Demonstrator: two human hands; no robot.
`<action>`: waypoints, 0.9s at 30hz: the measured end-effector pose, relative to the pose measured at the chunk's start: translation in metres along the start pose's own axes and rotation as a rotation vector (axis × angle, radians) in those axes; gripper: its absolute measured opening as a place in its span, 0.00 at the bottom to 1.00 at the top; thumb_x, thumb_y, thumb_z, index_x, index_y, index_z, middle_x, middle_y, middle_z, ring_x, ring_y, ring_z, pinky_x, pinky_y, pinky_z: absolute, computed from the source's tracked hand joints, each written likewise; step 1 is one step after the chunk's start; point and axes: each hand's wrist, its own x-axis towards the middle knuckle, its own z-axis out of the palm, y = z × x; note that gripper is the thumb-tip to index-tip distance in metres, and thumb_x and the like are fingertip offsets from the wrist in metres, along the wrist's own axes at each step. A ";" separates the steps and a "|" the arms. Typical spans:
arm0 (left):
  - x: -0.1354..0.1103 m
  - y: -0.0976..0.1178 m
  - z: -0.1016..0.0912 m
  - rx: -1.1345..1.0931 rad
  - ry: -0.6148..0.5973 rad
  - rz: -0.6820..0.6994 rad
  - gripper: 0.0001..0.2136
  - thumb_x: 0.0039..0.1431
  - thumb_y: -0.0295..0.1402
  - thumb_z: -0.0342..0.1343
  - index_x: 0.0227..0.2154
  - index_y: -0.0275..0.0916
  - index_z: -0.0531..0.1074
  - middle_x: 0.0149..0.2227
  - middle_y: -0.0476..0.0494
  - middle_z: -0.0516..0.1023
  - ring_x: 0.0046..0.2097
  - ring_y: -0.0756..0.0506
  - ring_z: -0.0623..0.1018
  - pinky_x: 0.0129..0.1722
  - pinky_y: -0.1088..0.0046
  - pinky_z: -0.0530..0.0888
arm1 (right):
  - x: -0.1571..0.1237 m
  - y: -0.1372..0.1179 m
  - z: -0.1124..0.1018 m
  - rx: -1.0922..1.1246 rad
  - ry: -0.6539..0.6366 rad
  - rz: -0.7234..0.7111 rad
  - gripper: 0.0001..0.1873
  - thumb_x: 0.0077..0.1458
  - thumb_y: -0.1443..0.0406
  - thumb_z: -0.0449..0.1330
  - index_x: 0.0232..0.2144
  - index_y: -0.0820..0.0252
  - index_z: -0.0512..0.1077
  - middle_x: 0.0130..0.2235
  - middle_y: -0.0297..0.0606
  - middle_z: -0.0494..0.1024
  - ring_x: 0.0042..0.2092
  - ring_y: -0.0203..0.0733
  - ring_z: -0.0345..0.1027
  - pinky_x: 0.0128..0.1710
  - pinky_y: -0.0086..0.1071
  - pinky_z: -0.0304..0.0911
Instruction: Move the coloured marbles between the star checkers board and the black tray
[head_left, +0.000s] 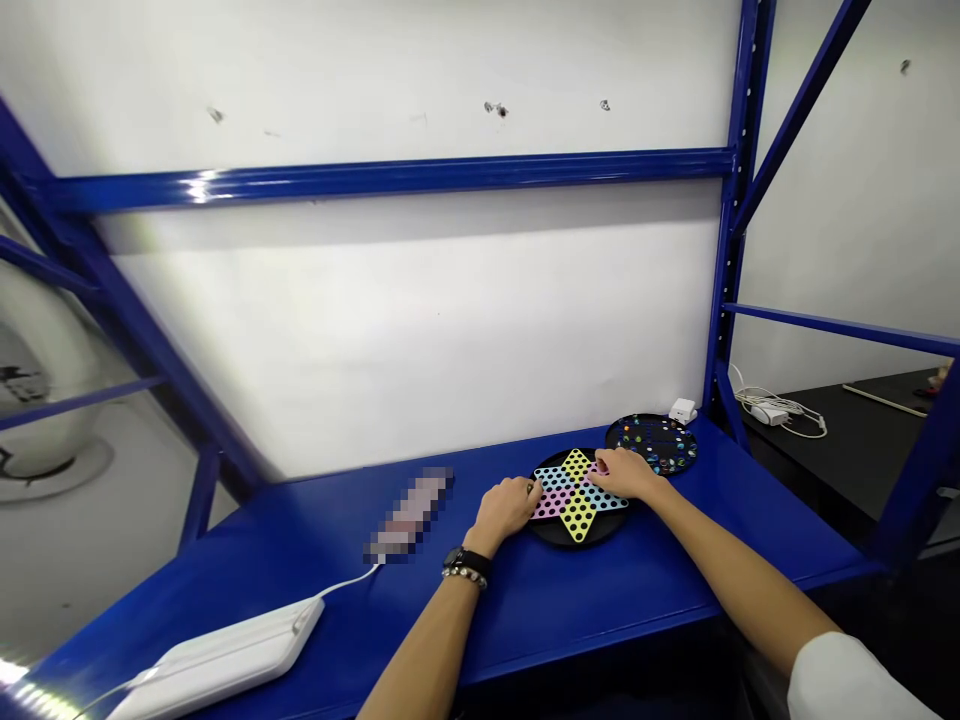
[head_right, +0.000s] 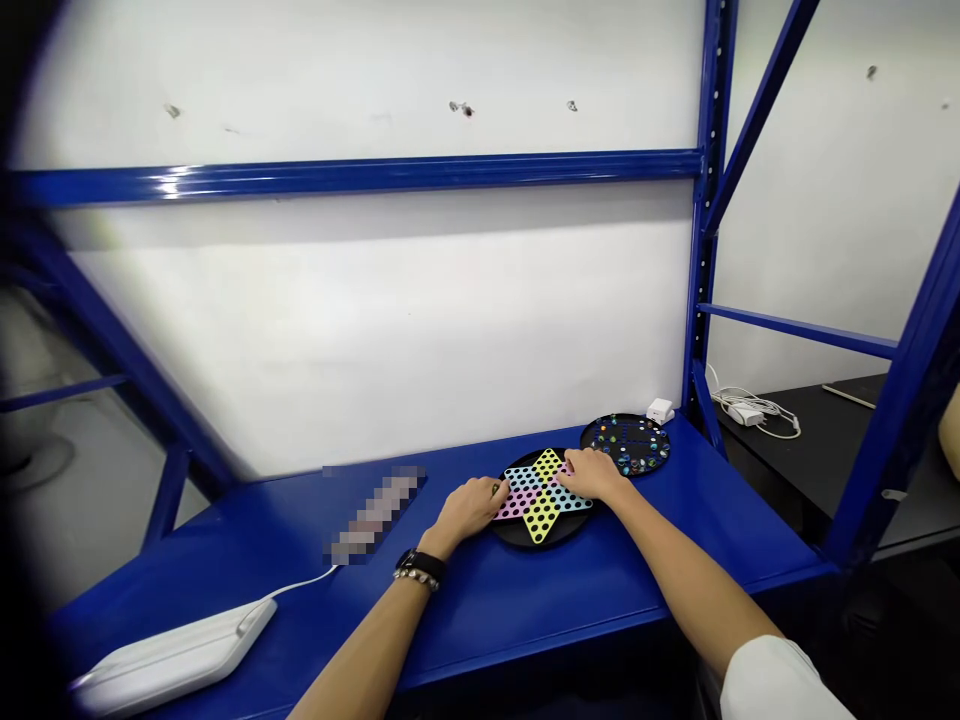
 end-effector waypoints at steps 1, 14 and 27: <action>0.000 0.000 0.000 -0.012 0.006 -0.008 0.23 0.68 0.40 0.35 0.34 0.39 0.77 0.39 0.36 0.81 0.43 0.39 0.79 0.39 0.68 0.70 | 0.000 0.000 0.000 0.000 0.000 0.002 0.11 0.57 0.56 0.56 0.31 0.57 0.68 0.32 0.38 0.75 0.35 0.41 0.67 0.30 0.30 0.47; 0.007 -0.008 0.007 -0.255 0.092 -0.099 0.23 0.65 0.41 0.40 0.20 0.39 0.71 0.30 0.37 0.79 0.35 0.41 0.78 0.34 0.69 0.67 | 0.001 0.001 0.001 0.065 -0.003 -0.003 0.11 0.56 0.56 0.57 0.29 0.58 0.67 0.32 0.37 0.74 0.34 0.40 0.65 0.30 0.31 0.47; 0.006 0.015 -0.007 -0.643 0.693 -0.052 0.23 0.67 0.43 0.34 0.17 0.41 0.53 0.17 0.52 0.58 0.22 0.51 0.61 0.25 0.74 0.59 | 0.002 -0.032 0.000 1.092 -0.158 0.063 0.29 0.59 0.40 0.45 0.31 0.58 0.65 0.20 0.26 0.61 0.18 0.29 0.47 0.20 0.26 0.44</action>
